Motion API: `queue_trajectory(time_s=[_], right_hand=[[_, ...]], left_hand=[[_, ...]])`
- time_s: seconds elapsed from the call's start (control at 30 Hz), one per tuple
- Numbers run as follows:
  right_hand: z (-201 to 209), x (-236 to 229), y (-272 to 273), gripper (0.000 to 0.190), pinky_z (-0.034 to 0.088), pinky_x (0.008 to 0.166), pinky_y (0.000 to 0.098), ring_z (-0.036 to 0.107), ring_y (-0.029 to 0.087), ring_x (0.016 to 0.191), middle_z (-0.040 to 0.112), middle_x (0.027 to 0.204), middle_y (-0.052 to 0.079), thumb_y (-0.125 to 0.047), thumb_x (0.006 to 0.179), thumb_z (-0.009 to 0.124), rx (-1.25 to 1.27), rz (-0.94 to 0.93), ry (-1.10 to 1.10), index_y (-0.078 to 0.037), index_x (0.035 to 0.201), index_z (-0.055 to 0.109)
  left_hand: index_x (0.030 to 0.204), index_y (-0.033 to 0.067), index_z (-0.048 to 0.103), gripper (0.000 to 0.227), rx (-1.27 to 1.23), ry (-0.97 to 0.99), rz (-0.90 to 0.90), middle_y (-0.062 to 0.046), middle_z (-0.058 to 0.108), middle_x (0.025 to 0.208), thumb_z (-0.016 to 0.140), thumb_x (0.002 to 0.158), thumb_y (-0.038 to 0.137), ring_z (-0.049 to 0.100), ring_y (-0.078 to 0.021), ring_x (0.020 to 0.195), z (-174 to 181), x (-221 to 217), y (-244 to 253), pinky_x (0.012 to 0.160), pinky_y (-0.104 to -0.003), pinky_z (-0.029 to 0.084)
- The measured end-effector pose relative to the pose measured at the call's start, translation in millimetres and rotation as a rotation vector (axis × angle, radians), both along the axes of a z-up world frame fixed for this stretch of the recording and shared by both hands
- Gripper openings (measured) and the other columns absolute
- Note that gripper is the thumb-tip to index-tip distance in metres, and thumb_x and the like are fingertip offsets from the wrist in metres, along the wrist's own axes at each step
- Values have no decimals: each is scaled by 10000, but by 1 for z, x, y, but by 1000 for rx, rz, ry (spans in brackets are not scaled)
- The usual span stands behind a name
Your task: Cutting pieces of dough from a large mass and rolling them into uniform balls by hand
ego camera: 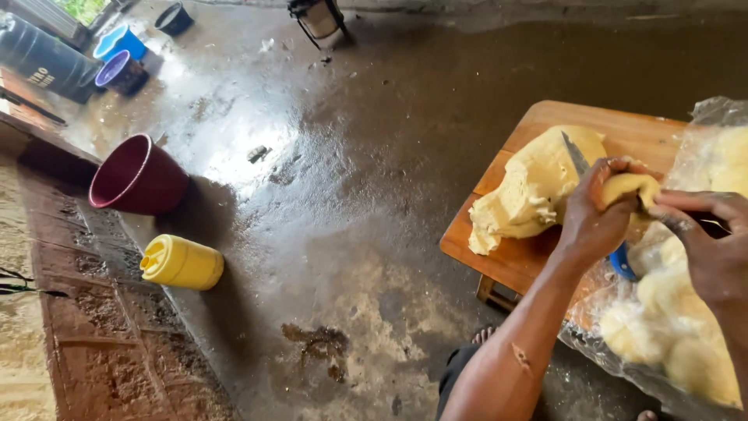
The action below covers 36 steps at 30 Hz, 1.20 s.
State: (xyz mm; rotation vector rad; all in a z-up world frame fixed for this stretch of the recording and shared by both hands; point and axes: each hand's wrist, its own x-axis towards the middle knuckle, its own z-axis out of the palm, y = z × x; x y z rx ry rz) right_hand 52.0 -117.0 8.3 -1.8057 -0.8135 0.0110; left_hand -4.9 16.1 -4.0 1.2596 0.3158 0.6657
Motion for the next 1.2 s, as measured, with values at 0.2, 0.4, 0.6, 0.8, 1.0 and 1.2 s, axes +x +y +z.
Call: queue_trajectory(time_s=[0.2,0.4,0.6,0.8,1.0,1.2], right_hand=[[-57,49,-8,323,593,950,362,682,286,1064,692,1226,247,118,1037,704,83,-13,253,68,1344,616],[12,7,-11,256,560,905,383,704,288,1018,755,1206,233,-57,1108,840,-158,-107,-135,65,1316,755],[10,16,-5,317,541,893,270,679,148,1001,740,1101,83,-188,899,854,-21,-85,186,-53,1159,733],[13,20,-2,398,627,915,367,728,269,1035,711,1089,163,-21,810,917,37,-155,260,-17,1167,743],[57,-2,-12,319,649,868,341,751,227,966,752,1071,131,-115,884,903,-3,-143,262,-55,1174,784],[24,9,-8,343,682,770,360,740,210,889,714,976,159,-53,822,920,33,-194,424,1,1108,739]], left_hand=[[1427,192,609,464,-302,26,-233,-50,637,1345,622,964,178,607,-86,1063,9,4,-17,882,-216,531],[1339,162,526,502,20,-14,-60,-52,635,1223,689,893,326,639,-143,1054,-30,18,-8,901,-282,550],[1245,185,644,369,-45,-198,-107,-6,672,1227,619,900,55,619,-117,1081,4,3,-7,973,-243,508],[1417,80,590,367,-193,-201,-193,-116,689,1312,601,1052,121,705,-191,1096,14,-2,-19,869,-282,595],[1393,75,601,400,84,-50,24,-149,699,1240,698,1005,80,718,-205,1045,11,-4,-15,851,-307,618],[1486,7,532,401,-309,-188,-203,-125,663,1272,539,1085,14,709,-183,1082,23,-1,-40,972,-320,608]])
